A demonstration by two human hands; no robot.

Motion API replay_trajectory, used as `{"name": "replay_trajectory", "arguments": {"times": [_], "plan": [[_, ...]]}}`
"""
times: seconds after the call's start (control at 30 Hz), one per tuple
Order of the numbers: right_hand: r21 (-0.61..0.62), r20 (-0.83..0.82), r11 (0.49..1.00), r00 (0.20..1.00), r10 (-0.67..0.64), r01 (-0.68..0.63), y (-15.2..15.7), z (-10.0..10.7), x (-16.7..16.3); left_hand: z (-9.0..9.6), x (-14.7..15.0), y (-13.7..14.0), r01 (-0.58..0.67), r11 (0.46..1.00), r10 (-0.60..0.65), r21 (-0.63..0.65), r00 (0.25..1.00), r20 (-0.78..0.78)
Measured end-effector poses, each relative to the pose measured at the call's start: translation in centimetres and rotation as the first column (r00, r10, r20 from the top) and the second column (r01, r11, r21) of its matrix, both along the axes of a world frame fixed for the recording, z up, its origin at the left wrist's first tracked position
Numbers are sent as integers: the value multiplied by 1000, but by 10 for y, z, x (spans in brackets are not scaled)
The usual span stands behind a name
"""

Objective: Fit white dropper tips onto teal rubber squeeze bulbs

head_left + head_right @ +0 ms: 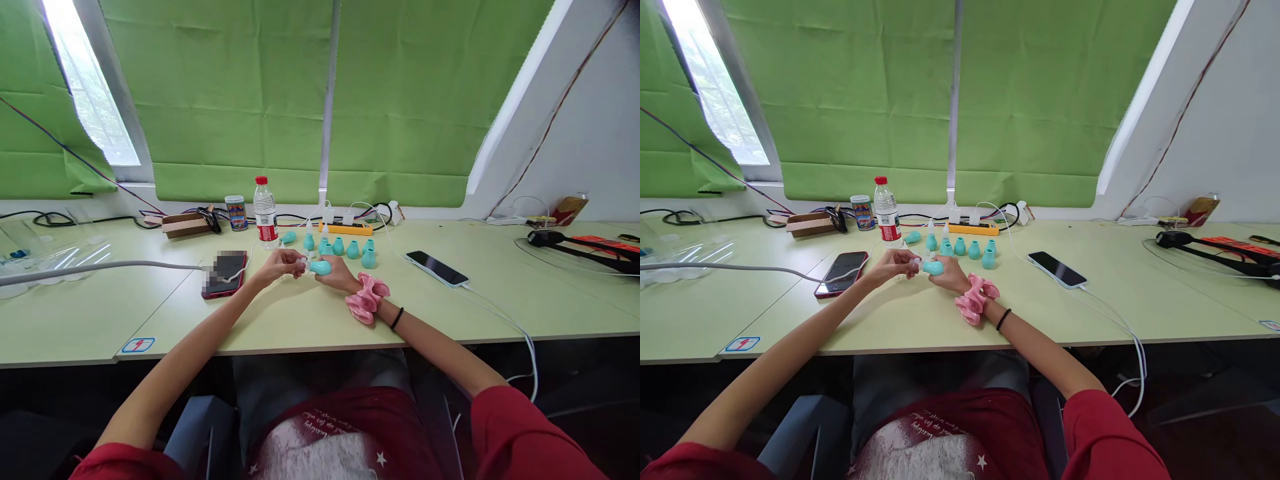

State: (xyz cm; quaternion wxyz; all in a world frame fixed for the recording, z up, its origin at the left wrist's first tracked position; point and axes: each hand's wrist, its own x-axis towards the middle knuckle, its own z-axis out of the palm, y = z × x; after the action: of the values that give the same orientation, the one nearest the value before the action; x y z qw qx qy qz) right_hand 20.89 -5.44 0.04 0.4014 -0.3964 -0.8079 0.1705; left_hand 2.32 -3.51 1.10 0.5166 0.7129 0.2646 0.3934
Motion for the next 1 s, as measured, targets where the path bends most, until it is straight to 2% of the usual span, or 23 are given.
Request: {"name": "replay_trajectory", "arguments": {"times": [0.07, 0.1, 0.2, 0.3, 0.4, 0.63, 0.73, 0.8, 0.9, 0.97, 1.0], "plan": [[-174, -47, 984, 998, 40, -48, -4, 7, -1, 2, 0, -2, 15, 1000, -15, 18, 1000, 9], [-272, -51, 960, 997, 53, -65, -7, 10, -1, 3, 0, -3, 21, 999, -21, 27, 1000, 9], [-524, -47, 843, 993, 112, -120, -10, 19, 2, 5, 1, -5, 29, 998, -28, 51, 1000, -10], [-688, -50, 703, 978, 204, -182, -9, 25, 7, 6, 3, -7, 35, 997, -33, 68, 999, -23], [-773, -84, 588, 957, 277, -238, -9, 29, 11, 7, 4, -7, 43, 995, -40, 85, 999, -34], [-851, -110, 477, 962, 252, -222, -15, 35, 9, 1, 5, -2, 3, 980, 31, 201, 986, -166], [-852, -119, 473, 963, 242, -224, -10, 31, 10, 1, 6, -1, -37, 969, 86, 244, 977, -197], [-813, -153, 526, 963, 220, -249, -6, 28, 10, 2, 6, 0, -74, 962, 124, 262, 976, -179], [-711, -246, 645, 959, 143, -279, -3, 27, 11, 4, 5, 3, -145, 940, 193, 310, 973, -129], [-679, -275, 682, 956, 105, -270, -4, 28, 12, 2, 3, 6, -211, 889, 297, 406, 941, -162], [-678, -275, 685, 957, 98, -265, -5, 29, 14, 0, 2, 7, -223, 845, 363, 486, 907, -215]]}}
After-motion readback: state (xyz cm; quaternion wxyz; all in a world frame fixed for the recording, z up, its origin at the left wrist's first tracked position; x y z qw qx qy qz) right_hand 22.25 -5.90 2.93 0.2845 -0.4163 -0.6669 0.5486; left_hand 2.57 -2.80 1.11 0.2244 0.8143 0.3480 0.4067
